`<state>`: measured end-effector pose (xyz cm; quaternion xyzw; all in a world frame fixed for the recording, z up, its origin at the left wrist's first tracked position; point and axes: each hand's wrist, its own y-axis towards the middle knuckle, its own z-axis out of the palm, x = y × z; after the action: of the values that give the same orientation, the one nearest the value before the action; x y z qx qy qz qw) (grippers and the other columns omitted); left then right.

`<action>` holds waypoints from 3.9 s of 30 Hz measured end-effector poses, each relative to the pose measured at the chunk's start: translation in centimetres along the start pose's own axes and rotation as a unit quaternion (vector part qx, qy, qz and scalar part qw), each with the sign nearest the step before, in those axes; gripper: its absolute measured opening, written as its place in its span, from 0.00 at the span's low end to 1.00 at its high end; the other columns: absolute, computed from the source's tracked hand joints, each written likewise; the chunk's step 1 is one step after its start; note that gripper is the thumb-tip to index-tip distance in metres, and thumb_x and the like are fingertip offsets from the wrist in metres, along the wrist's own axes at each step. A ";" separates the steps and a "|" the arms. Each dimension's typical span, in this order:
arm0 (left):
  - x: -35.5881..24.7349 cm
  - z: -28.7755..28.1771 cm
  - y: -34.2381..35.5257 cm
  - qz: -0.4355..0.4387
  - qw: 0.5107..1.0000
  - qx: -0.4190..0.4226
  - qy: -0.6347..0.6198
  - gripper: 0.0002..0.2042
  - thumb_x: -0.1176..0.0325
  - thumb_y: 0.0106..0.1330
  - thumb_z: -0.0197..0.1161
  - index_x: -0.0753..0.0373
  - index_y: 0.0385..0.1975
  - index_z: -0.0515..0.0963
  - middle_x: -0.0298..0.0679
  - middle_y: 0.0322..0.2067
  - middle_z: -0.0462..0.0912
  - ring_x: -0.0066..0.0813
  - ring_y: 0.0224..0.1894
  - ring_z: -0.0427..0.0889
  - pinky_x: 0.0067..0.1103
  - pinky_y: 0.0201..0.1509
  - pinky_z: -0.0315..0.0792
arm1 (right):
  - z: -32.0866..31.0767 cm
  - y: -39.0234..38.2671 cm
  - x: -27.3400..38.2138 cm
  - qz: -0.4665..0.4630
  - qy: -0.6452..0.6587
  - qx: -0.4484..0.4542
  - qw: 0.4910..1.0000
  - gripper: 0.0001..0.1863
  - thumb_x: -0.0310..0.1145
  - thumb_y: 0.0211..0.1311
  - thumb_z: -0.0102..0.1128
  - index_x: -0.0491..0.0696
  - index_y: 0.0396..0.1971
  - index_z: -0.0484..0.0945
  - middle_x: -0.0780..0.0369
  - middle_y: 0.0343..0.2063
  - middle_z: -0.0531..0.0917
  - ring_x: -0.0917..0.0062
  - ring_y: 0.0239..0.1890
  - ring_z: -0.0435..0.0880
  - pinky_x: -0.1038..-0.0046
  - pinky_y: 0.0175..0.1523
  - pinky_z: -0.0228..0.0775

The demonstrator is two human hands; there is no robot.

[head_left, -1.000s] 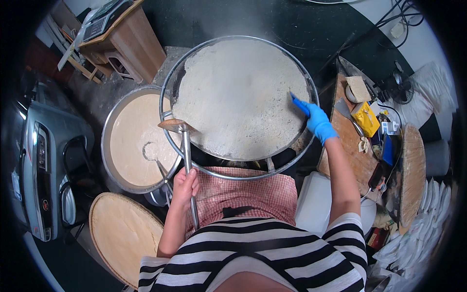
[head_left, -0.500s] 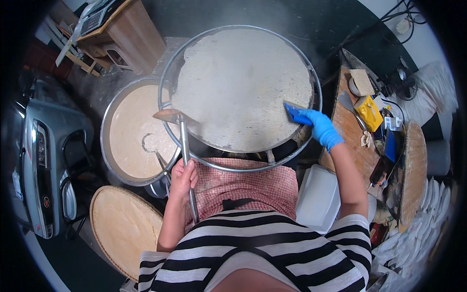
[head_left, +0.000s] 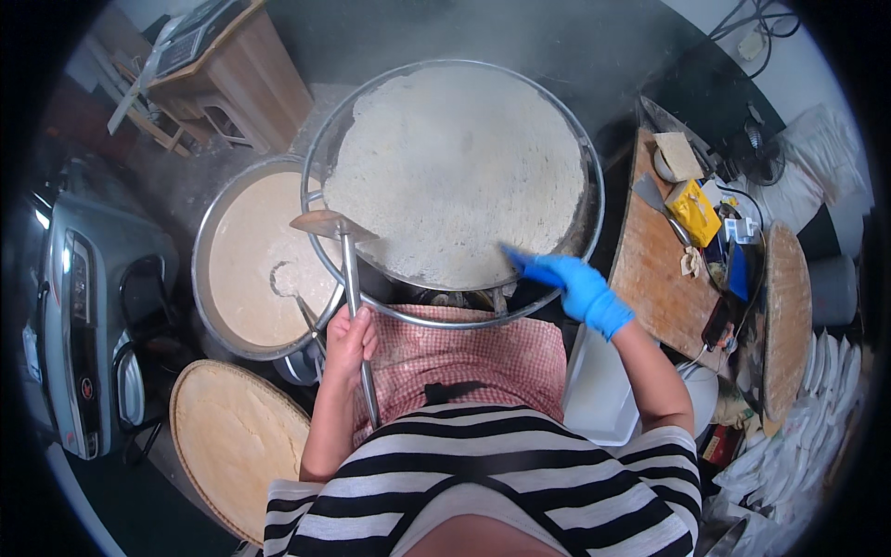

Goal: The person ladles batter onto a hot griddle, spreads it into a thin circle, cooks it, then lifts and folds the crepe before placing it on a tray. The cycle repeats with additional crepes.

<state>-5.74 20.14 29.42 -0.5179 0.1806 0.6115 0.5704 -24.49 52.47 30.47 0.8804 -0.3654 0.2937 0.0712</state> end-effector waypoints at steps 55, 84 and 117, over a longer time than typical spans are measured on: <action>0.1 -2.2 3.0 0.053 0.988 -0.138 -0.046 0.06 0.67 0.66 0.50 0.60 0.29 0.66 0.27 0.11 0.59 0.14 0.09 0.56 0.12 0.12 0.54 | -9.5 19.8 -10.6 0.201 -0.087 -0.023 0.975 0.25 0.17 0.42 0.47 0.44 0.47 0.73 0.46 0.40 0.77 0.57 0.46 0.76 0.68 0.50 0.65; 0.6 -4.2 4.1 0.054 0.974 -0.207 -0.076 0.06 0.67 0.66 0.52 0.61 0.32 0.67 0.27 0.11 0.60 0.14 0.09 0.57 0.12 0.12 0.55 | -8.8 29.7 -14.5 0.181 -0.114 -0.118 0.970 0.32 0.15 0.46 0.45 0.55 0.55 0.68 0.48 0.44 0.75 0.54 0.44 0.75 0.64 0.49 0.67; 1.3 -7.2 4.5 0.049 0.974 -0.204 -0.089 0.05 0.66 0.67 0.50 0.60 0.33 0.67 0.27 0.10 0.59 0.14 0.08 0.57 0.13 0.12 0.54 | 1.3 43.7 -2.5 0.060 -0.138 -0.105 0.983 0.19 0.22 0.46 0.51 0.46 0.42 0.75 0.49 0.38 0.78 0.55 0.43 0.76 0.61 0.48 0.68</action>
<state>-6.37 13.67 23.78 -0.5569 0.0258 0.7065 0.4359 -55.23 22.00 24.08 0.8766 -0.4529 0.1331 0.0941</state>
